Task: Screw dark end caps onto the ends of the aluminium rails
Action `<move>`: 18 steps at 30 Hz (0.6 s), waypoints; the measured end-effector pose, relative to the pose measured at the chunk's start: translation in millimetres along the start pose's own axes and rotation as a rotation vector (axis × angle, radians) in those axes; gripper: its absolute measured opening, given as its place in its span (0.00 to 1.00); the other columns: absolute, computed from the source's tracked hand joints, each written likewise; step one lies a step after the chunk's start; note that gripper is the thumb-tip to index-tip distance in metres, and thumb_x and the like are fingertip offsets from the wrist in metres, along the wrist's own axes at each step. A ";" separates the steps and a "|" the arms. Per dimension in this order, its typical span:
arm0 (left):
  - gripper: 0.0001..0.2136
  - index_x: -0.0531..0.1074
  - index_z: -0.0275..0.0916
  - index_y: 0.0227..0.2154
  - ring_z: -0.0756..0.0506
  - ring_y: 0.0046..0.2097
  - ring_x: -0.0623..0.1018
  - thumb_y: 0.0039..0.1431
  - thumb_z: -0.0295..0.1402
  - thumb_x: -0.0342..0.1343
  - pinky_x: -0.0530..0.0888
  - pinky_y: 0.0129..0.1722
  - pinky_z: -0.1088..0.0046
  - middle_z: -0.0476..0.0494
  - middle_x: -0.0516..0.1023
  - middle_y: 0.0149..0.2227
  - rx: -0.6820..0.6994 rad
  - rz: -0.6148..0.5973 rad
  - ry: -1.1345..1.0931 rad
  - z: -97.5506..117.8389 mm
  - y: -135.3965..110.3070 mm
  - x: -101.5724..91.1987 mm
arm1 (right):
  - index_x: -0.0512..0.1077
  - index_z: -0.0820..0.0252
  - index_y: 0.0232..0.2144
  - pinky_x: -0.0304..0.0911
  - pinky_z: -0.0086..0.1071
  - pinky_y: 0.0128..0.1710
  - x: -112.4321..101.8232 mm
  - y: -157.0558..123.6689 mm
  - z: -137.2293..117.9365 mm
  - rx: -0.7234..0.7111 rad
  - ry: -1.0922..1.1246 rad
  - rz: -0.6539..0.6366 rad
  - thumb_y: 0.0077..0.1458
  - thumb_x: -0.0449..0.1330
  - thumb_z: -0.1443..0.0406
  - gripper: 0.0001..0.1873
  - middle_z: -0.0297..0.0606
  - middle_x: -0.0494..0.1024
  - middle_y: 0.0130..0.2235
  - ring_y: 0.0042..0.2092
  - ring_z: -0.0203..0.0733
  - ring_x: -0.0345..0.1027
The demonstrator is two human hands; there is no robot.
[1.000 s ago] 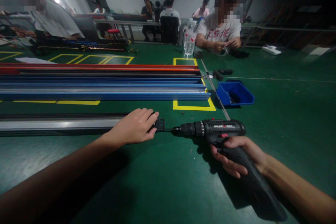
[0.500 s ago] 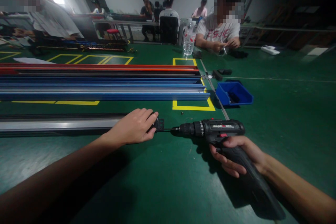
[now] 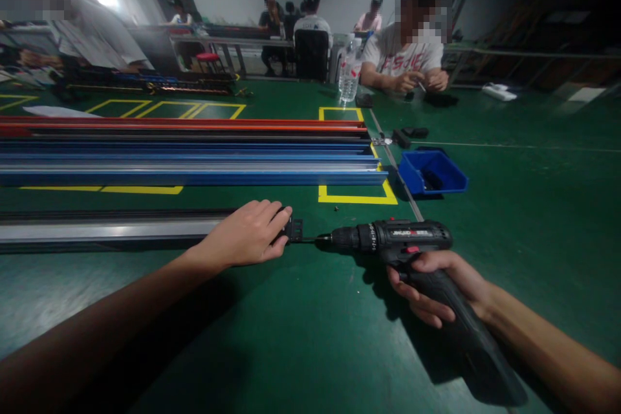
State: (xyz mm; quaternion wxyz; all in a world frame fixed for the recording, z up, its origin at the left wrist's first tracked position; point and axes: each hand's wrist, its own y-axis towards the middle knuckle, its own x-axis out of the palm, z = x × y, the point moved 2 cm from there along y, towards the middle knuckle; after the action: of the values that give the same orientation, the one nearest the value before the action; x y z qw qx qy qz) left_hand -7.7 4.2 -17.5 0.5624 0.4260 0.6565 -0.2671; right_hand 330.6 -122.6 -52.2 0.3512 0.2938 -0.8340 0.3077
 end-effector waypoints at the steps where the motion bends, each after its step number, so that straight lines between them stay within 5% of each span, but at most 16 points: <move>1: 0.22 0.70 0.25 0.58 0.33 0.49 0.78 0.66 0.35 0.49 0.77 0.46 0.55 0.24 0.77 0.51 0.003 0.002 -0.001 0.0 0.0 -0.3 | 0.75 0.71 0.45 0.70 0.27 0.25 0.0 -0.1 0.0 0.000 0.003 -0.004 0.61 0.55 0.60 0.19 0.37 0.76 0.32 0.17 0.26 0.62; 18: 0.22 0.70 0.25 0.58 0.35 0.48 0.78 0.67 0.35 0.49 0.77 0.46 0.57 0.25 0.77 0.51 0.017 0.011 0.003 -0.7 -0.6 -0.2 | 0.75 0.72 0.46 0.71 0.27 0.27 -1.9 -1.7 1.3 -0.014 -0.015 -0.039 0.62 0.56 0.61 0.18 0.37 0.76 0.33 0.19 0.27 0.65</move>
State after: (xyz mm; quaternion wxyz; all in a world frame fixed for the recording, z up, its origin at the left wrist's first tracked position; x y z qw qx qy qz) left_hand -8.6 4.5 -17.2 0.5593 0.4347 0.6526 -0.2690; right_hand 332.4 -124.0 -53.9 0.3530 0.3100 -0.8329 0.2925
